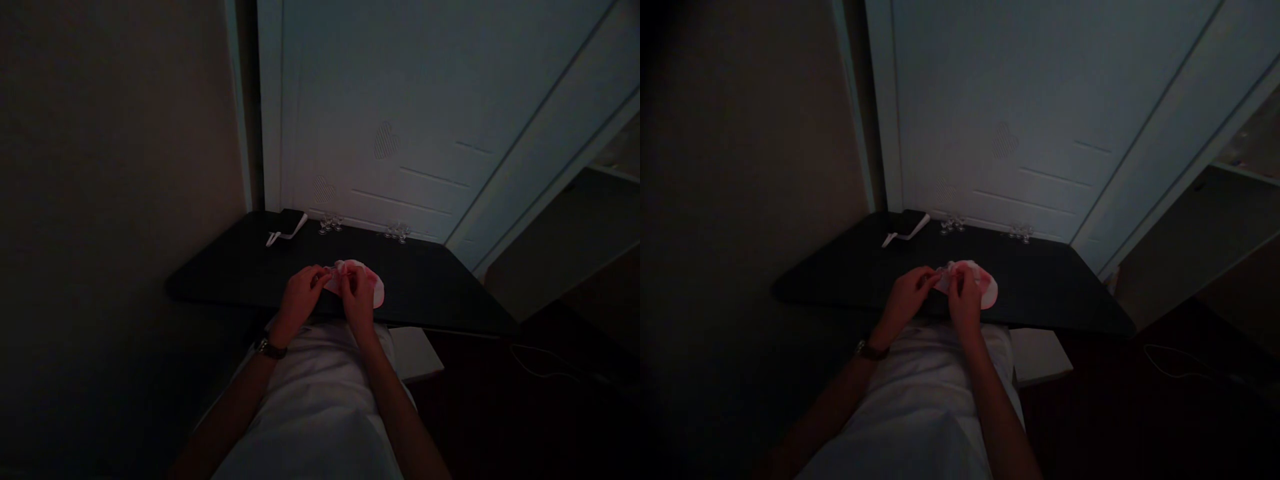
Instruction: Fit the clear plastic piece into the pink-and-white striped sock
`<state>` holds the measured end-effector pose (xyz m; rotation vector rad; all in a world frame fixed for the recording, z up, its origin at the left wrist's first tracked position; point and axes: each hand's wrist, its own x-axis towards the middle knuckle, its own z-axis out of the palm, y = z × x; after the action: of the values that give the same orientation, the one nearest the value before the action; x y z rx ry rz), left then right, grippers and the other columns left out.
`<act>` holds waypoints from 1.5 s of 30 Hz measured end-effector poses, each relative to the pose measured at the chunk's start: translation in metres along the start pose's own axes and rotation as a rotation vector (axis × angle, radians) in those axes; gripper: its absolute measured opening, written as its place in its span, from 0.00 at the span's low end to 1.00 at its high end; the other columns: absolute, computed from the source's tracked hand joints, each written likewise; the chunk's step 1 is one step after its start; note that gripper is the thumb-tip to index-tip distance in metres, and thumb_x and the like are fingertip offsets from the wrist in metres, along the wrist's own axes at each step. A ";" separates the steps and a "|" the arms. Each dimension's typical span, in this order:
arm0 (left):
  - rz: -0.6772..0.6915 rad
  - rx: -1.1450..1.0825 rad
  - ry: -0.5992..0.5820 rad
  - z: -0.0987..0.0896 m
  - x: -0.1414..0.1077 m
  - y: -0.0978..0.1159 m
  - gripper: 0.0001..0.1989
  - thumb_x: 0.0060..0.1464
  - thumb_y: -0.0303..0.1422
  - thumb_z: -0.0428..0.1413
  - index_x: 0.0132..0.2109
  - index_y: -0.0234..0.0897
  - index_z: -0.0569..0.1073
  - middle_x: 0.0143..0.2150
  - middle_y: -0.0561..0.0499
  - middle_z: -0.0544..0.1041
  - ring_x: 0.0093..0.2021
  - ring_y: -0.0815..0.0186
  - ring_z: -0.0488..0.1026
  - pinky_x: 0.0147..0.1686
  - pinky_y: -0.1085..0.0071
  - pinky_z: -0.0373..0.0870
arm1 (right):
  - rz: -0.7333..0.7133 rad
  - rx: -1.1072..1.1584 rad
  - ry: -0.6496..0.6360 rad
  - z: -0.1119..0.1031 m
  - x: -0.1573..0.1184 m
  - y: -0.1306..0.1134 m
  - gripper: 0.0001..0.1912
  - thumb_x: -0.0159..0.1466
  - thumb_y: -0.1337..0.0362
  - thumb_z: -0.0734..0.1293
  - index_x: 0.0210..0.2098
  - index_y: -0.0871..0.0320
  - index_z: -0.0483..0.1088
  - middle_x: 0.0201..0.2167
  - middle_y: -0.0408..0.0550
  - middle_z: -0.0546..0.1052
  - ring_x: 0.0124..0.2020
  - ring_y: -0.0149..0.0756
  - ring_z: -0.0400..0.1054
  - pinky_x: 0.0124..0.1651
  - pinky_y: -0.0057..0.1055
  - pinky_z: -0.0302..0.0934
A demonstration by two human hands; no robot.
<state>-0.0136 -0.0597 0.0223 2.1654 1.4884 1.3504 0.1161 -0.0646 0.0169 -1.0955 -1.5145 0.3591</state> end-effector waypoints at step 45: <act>0.023 0.073 -0.016 0.001 -0.004 0.004 0.11 0.58 0.37 0.45 0.36 0.38 0.69 0.36 0.50 0.75 0.35 0.66 0.70 0.33 0.72 0.62 | 0.010 -0.016 0.007 0.001 0.000 -0.001 0.09 0.63 0.62 0.55 0.36 0.56 0.64 0.33 0.46 0.72 0.32 0.34 0.66 0.36 0.30 0.59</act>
<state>-0.0109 -0.0641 0.0220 2.2378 1.5347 1.3031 0.1144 -0.0651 0.0173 -1.1165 -1.5087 0.3505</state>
